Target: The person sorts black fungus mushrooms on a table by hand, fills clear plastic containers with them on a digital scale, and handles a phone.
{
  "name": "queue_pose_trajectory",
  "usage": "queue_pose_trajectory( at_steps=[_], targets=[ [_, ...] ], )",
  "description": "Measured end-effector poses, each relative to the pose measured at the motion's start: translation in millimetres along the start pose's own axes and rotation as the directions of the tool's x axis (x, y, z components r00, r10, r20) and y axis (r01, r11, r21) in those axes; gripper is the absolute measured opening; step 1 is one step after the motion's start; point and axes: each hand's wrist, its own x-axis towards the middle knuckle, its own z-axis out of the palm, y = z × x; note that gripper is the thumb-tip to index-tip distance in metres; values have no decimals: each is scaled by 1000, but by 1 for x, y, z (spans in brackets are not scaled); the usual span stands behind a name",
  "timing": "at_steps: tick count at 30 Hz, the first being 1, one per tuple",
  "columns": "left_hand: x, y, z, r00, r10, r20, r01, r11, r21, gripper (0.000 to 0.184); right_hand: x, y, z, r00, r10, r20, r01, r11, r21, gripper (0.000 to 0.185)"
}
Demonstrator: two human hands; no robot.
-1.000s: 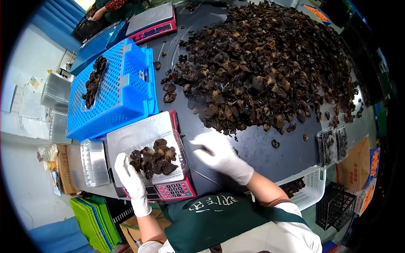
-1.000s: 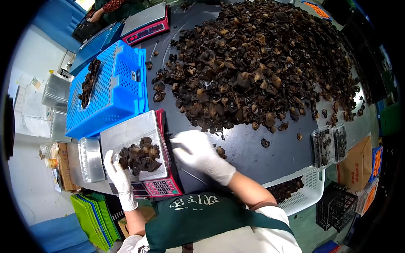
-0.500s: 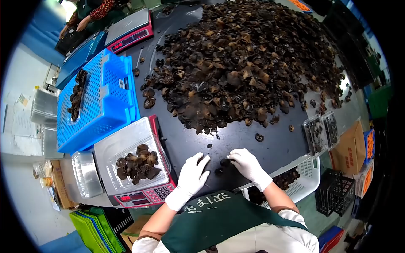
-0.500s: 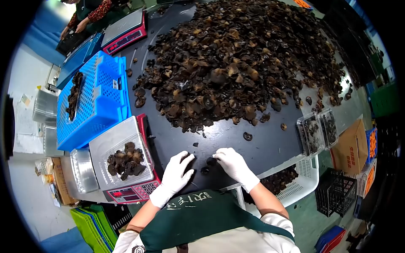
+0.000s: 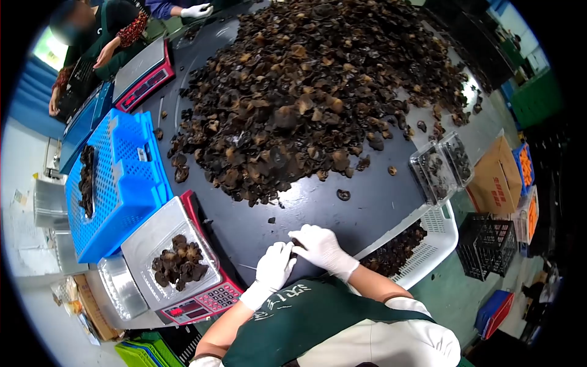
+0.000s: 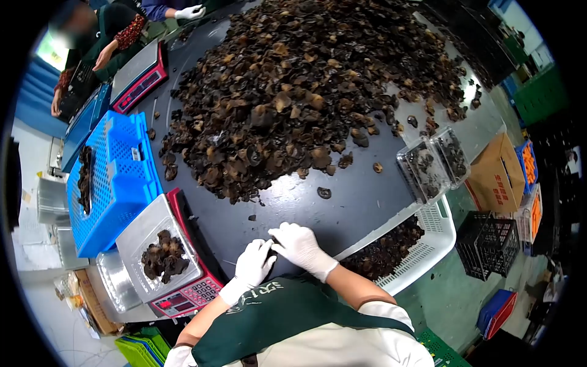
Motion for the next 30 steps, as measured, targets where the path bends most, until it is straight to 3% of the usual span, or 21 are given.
queue_pose_trajectory(
  at_steps=[4, 7, 10, 12, 14, 16, 18, 20, 22, 24, 25, 27, 28, 29, 30],
  targets=[
    [2, -4, -2, 1000, 0, -7, -1, 998, -56, 30, 2, 11, -7, 999, -47, 5, 46, 993, 105, 15],
    [1, 0, -2, 1000, -5, -24, 3, 998, -63, 30, 14, 25, -27, 940, 93, -328, -48, 989, 143, 15],
    [2, 0, -4, 1000, 15, -4, -15, 997, -72, 26, 20, 51, -43, 849, 259, -460, -234, 966, 112, 16],
    [0, -4, 1, 999, 39, -4, -39, 992, -119, 24, 19, 76, -41, 876, 206, -436, -248, 968, -41, 18],
    [0, -9, 5, 998, 69, -13, -70, 985, -160, 22, 22, 78, -43, 893, 275, -357, -307, 951, -36, 20],
    [-3, -12, 7, 996, 30, -81, -57, 933, -356, 18, 26, 75, -43, 837, 509, -200, -485, 860, 157, 21],
    [-6, -10, 5, 997, -51, -52, 22, 889, -458, 16, 36, 72, -40, 849, 461, -258, -424, 886, 188, 23],
    [-9, -8, 4, 973, -228, 42, 207, 776, -596, 14, 47, 70, -36, 852, 416, -316, -364, 907, 214, 25],
    [-13, -12, 11, 972, -232, 39, 205, 759, -618, 15, 60, 77, -24, 846, 405, -347, -414, 909, 52, 28],
    [-13, -11, 9, 898, -364, 246, 415, 522, -745, 19, 64, 83, -14, 851, 337, -403, -391, 918, -57, 29],
    [-12, -11, 5, 900, -364, 241, 412, 525, -745, 19, 67, 83, -12, 857, 357, -371, -388, 922, -8, 26],
    [-7, -12, -5, 776, -382, 502, 594, 174, -786, 23, 69, 82, -12, 888, 321, -330, -336, 942, 13, 22],
    [-6, -14, -5, 777, -389, 495, 590, 173, -789, 23, 67, 81, -11, 903, 324, -283, -283, 943, 176, 23],
    [-7, -16, -5, 765, -387, 515, 581, 69, -811, 24, 66, 66, -18, 898, 432, -87, -334, 796, 504, 23],
    [-8, -20, -4, 752, -384, 535, 567, -36, -823, 24, 63, 50, -28, 878, 457, 139, -396, 533, 748, 23]
  ],
)
